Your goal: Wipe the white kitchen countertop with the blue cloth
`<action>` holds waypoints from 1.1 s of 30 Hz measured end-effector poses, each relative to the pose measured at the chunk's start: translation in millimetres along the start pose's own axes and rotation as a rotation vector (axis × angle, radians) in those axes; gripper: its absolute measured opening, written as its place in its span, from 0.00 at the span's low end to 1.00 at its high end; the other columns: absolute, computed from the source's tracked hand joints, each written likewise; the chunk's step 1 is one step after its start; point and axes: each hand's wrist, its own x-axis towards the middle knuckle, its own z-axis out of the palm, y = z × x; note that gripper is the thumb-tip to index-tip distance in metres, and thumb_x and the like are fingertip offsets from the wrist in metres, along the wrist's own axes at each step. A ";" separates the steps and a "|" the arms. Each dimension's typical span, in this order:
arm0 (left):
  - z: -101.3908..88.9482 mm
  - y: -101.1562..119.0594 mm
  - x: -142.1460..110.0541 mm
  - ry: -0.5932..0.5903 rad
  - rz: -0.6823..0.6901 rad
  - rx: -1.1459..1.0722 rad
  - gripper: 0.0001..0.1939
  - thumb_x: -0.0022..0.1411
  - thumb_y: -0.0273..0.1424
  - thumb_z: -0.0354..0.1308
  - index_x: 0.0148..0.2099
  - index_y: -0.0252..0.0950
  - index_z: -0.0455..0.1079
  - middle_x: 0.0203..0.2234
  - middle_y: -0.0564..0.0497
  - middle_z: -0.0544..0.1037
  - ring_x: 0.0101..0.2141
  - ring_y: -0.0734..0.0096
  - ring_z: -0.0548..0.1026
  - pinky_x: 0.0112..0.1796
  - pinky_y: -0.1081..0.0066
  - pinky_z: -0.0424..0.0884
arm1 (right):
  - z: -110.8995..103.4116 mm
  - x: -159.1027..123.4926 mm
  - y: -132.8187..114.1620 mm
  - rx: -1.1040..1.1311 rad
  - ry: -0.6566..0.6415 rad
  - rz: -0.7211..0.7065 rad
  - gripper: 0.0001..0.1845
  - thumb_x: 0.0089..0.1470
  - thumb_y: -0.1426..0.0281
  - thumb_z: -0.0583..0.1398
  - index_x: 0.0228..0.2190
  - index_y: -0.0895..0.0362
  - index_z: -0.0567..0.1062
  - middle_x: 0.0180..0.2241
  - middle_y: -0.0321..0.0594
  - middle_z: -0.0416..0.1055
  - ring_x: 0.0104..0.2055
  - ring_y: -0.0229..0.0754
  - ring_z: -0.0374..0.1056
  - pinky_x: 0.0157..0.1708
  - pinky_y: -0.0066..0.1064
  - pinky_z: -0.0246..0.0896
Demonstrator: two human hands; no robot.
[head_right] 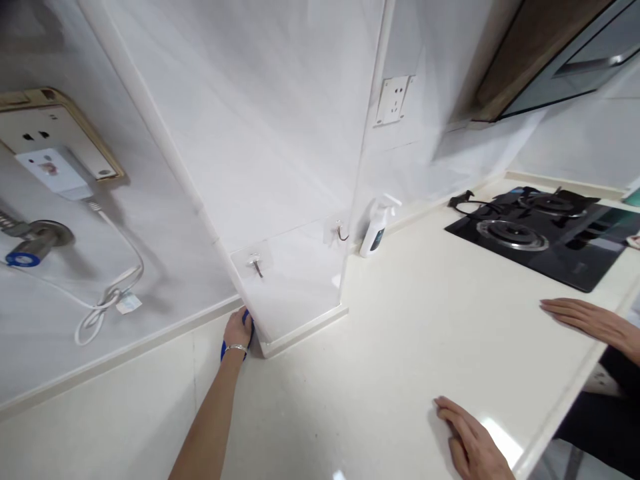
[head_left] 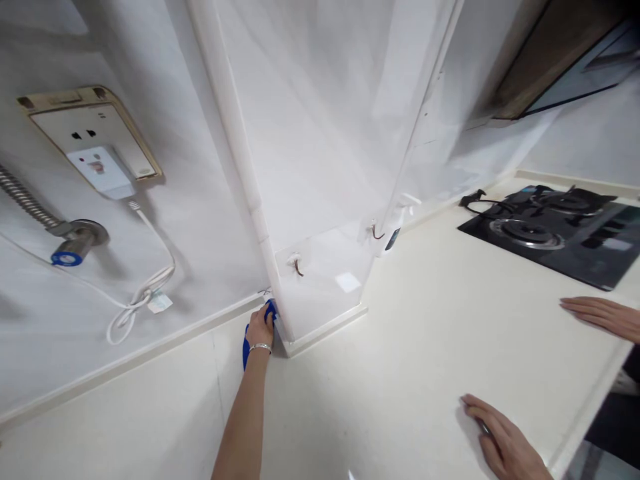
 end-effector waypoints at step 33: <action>16.7 3.0 -167.8 0.039 0.235 0.070 0.23 0.63 0.24 0.46 0.54 0.47 0.73 0.53 0.45 0.76 0.52 0.59 0.73 0.51 0.56 0.69 | 2.0 16.5 -10.8 0.087 0.141 -0.086 0.20 0.53 0.74 0.52 0.48 0.53 0.69 0.54 0.44 0.69 0.55 0.48 0.67 0.57 0.46 0.65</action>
